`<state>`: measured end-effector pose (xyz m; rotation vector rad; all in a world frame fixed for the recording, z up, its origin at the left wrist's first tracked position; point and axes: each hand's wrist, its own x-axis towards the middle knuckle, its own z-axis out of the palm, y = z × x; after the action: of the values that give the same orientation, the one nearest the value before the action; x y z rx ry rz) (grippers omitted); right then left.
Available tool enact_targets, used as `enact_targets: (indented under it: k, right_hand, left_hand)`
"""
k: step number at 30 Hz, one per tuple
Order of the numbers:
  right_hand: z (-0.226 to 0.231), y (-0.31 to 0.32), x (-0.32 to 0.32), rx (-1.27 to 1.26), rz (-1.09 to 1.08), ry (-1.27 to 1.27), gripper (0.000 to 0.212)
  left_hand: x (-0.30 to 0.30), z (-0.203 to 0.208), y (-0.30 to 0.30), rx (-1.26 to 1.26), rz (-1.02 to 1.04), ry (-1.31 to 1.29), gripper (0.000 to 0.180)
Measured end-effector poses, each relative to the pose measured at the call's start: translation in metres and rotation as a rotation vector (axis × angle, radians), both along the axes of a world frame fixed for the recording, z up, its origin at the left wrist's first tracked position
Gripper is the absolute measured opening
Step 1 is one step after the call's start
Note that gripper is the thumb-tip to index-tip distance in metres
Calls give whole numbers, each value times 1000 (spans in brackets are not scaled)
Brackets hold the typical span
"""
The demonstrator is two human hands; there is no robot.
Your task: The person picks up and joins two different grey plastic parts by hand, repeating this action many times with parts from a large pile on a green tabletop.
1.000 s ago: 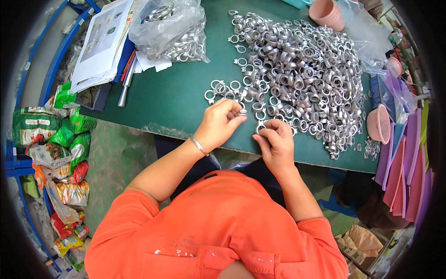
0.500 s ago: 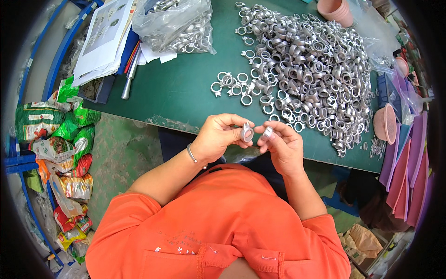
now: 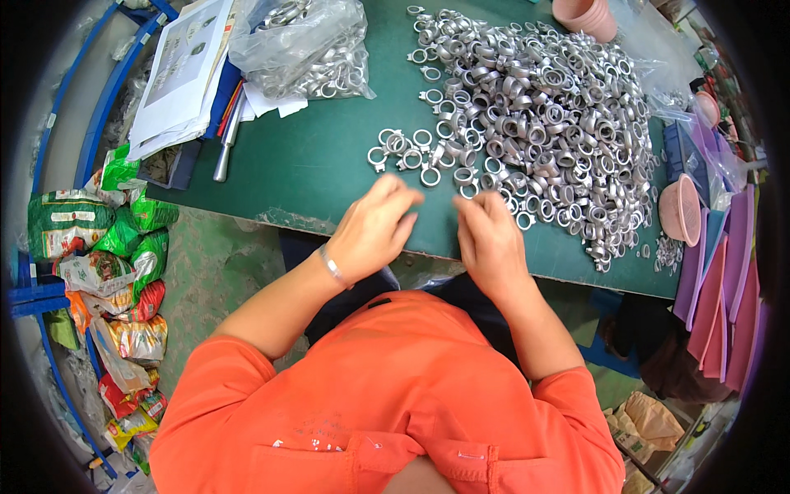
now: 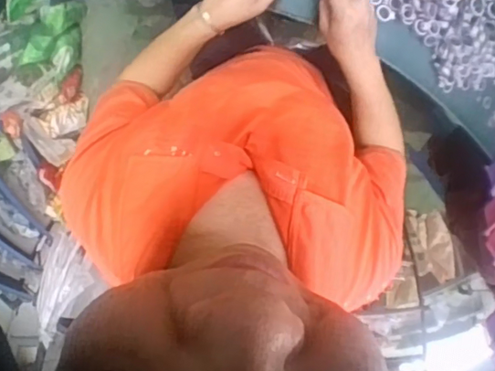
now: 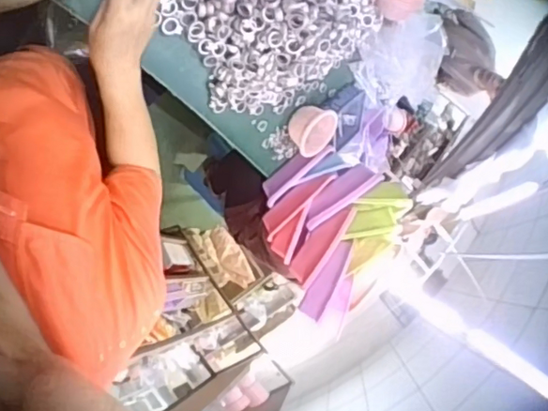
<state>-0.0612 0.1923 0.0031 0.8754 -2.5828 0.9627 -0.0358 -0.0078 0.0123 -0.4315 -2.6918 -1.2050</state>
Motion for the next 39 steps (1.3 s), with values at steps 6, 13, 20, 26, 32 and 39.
enact_targets:
  k: [6,13,20,26,32,39]
  right_hand:
    - [-4,-18,-28,253,-170,116,17]
    - [-10,-1,-10,-53,-51,53,17]
    - [-7,9,1,-675,129,-503,15]
    - [-8,20,5,-1092,266,-1073,18]
    - [5,18,28,-511,281,-899,17]
    - [1,6,16,-5,-26,-35,19]
  left_hand:
    - [-35,-13,27,-87,152,88,17]
    - [-10,-23,7,-30,-24,141,24]
    - [-16,-17,21,-85,108,95,39]
    - [-29,-21,27,-128,92,127,29]
    - [-13,-25,14,804,109,-507,11]
    - [7,-18,-1,944,124,-536,11]
